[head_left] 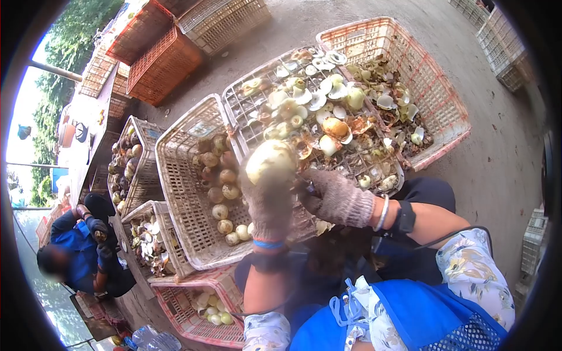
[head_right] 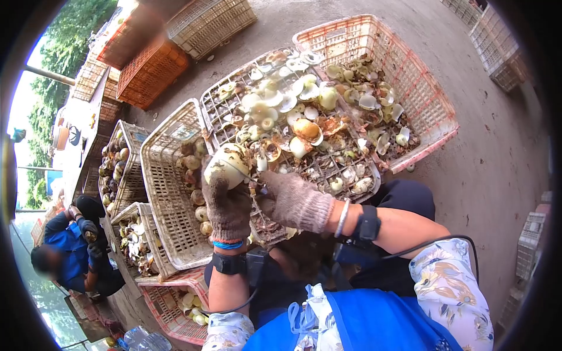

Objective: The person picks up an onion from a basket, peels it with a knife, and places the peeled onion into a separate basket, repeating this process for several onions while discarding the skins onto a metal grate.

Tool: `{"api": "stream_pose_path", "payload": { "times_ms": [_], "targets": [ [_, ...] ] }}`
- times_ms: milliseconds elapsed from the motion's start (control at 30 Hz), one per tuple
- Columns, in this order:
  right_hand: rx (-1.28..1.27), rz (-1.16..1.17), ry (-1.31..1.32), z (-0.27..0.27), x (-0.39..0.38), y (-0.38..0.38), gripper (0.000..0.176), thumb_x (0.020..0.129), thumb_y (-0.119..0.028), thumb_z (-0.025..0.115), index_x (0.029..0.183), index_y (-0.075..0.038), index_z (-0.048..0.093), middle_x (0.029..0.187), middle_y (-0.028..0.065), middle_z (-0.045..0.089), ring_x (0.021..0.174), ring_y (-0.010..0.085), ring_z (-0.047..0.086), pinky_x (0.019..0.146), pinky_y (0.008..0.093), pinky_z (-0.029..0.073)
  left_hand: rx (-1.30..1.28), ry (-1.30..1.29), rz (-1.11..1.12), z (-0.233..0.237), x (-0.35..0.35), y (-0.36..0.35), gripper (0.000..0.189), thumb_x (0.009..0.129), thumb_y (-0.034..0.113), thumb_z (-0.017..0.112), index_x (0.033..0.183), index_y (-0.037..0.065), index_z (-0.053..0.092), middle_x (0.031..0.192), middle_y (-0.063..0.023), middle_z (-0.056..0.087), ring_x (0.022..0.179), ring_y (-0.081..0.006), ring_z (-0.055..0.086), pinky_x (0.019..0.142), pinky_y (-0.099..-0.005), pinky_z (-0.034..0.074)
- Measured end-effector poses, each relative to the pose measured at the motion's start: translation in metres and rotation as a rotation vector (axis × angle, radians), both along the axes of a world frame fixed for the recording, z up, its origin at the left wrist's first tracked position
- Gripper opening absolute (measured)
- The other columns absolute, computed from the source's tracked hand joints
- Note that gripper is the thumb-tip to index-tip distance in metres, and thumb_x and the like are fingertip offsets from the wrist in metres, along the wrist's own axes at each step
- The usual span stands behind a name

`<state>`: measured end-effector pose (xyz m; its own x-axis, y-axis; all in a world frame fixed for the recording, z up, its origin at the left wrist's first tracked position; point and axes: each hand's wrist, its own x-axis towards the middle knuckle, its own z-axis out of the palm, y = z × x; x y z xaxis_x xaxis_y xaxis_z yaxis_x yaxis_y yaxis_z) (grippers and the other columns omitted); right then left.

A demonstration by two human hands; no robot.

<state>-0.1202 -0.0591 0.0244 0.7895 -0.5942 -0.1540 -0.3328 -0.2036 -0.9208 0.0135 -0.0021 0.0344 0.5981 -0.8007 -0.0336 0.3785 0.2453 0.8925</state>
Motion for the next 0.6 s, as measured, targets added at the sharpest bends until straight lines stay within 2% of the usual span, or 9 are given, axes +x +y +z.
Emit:
{"api": "stream_pose_path", "payload": {
  "times_ms": [33, 67, 133, 333, 400, 433, 467, 533, 600],
  "targets": [
    [-0.012, -0.059, -0.049, -0.012, 0.007, 0.003, 0.029, 0.085, -0.019, 0.065, 0.109, -0.004, 0.058, 0.093, 0.0247, 0.065, 0.091, 0.0423, 0.065, 0.076, 0.0478, 0.053, 0.013, -0.296, 0.003, -0.022, 0.000, -0.008, 0.033, 0.086, -0.004, 0.055, 0.119, 0.002, 0.054, 0.099, -0.0053, 0.062, 0.077, -0.0123, 0.060, 0.064, -0.0238, 0.052],
    [-0.028, -0.116, -0.098, -0.026, 0.010, 0.004, 0.030, 0.084, -0.018, 0.065, 0.109, -0.004, 0.057, 0.093, 0.0248, 0.065, 0.093, 0.0426, 0.065, 0.076, 0.0480, 0.053, 0.010, -0.291, -0.004, -0.036, 0.005, -0.001, 0.033, 0.086, -0.004, 0.055, 0.119, 0.002, 0.054, 0.099, -0.0053, 0.062, 0.077, -0.0123, 0.060, 0.064, -0.0238, 0.052],
    [-0.065, -0.052, 0.035, -0.037, 0.013, 0.000, 0.033, 0.083, -0.017, 0.066, 0.112, -0.004, 0.057, 0.094, 0.0251, 0.066, 0.094, 0.0429, 0.064, 0.078, 0.0487, 0.053, 0.283, 0.125, -0.288, -0.028, 0.014, 0.010, 0.058, 0.086, 0.045, 0.067, 0.127, 0.007, 0.054, 0.119, -0.0120, 0.062, 0.110, -0.0261, 0.060, 0.092, -0.0418, 0.051],
    [0.122, -0.001, -0.088, -0.018, 0.009, -0.011, 0.037, 0.082, -0.020, 0.068, 0.109, 0.003, 0.058, 0.092, 0.0249, 0.067, 0.090, 0.0427, 0.065, 0.078, 0.0473, 0.052, 0.269, -0.417, -0.244, -0.031, 0.025, -0.001, 0.048, 0.086, 0.036, 0.070, 0.121, 0.005, 0.057, 0.112, -0.0113, 0.065, 0.099, -0.0275, 0.064, 0.084, -0.0440, 0.054],
    [0.247, -0.017, -0.042, 0.017, 0.001, -0.012, 0.032, 0.083, -0.023, 0.069, 0.100, 0.002, 0.060, 0.086, 0.0228, 0.066, 0.083, 0.0394, 0.066, 0.074, 0.0453, 0.052, 0.198, -0.304, -0.131, -0.034, 0.026, -0.002, 0.048, 0.086, 0.033, 0.071, 0.121, 0.004, 0.056, 0.113, -0.0127, 0.064, 0.101, -0.0290, 0.063, 0.085, -0.0438, 0.054],
    [0.311, -0.140, -0.119, 0.026, -0.002, -0.010, 0.030, 0.083, -0.024, 0.069, 0.097, 0.002, 0.060, 0.083, 0.0217, 0.066, 0.080, 0.0377, 0.066, 0.071, 0.0443, 0.052, -0.094, 0.554, -0.208, -0.007, 0.023, -0.010, 0.054, 0.083, 0.037, 0.074, 0.120, 0.002, 0.056, 0.112, -0.0132, 0.064, 0.102, -0.0306, 0.063, 0.085, -0.0450, 0.055],
    [0.375, -0.258, -0.194, 0.030, -0.003, -0.010, 0.029, 0.084, -0.025, 0.069, 0.094, 0.001, 0.060, 0.080, 0.0205, 0.066, 0.077, 0.0360, 0.066, 0.069, 0.0433, 0.052, -0.002, 0.534, -0.027, -0.007, 0.026, -0.008, 0.059, 0.081, 0.043, 0.076, 0.120, 0.004, 0.056, 0.112, -0.0129, 0.064, 0.103, -0.0311, 0.063, 0.085, -0.0482, 0.056],
    [-0.143, -0.314, -0.090, 0.024, -0.010, -0.021, 0.030, 0.086, -0.025, 0.068, 0.097, 0.001, 0.058, 0.072, 0.0174, 0.063, 0.071, 0.0355, 0.065, 0.063, 0.0411, 0.051, -0.011, 0.564, 0.093, -0.009, 0.028, -0.008, 0.065, 0.077, 0.050, 0.078, 0.120, 0.006, 0.057, 0.112, -0.0125, 0.064, 0.103, -0.0310, 0.063, 0.087, -0.0513, 0.056],
    [-0.347, -0.229, -0.003, 0.025, -0.014, -0.027, 0.026, 0.087, -0.024, 0.065, 0.097, -0.001, 0.059, 0.074, 0.0169, 0.062, 0.073, 0.0352, 0.064, 0.062, 0.0422, 0.051, -0.046, 0.574, 0.086, -0.002, 0.024, -0.008, 0.059, 0.080, 0.053, 0.074, 0.112, 0.005, 0.058, 0.106, -0.0117, 0.064, 0.100, -0.0292, 0.063, 0.089, -0.0456, 0.054]
  ]
}}
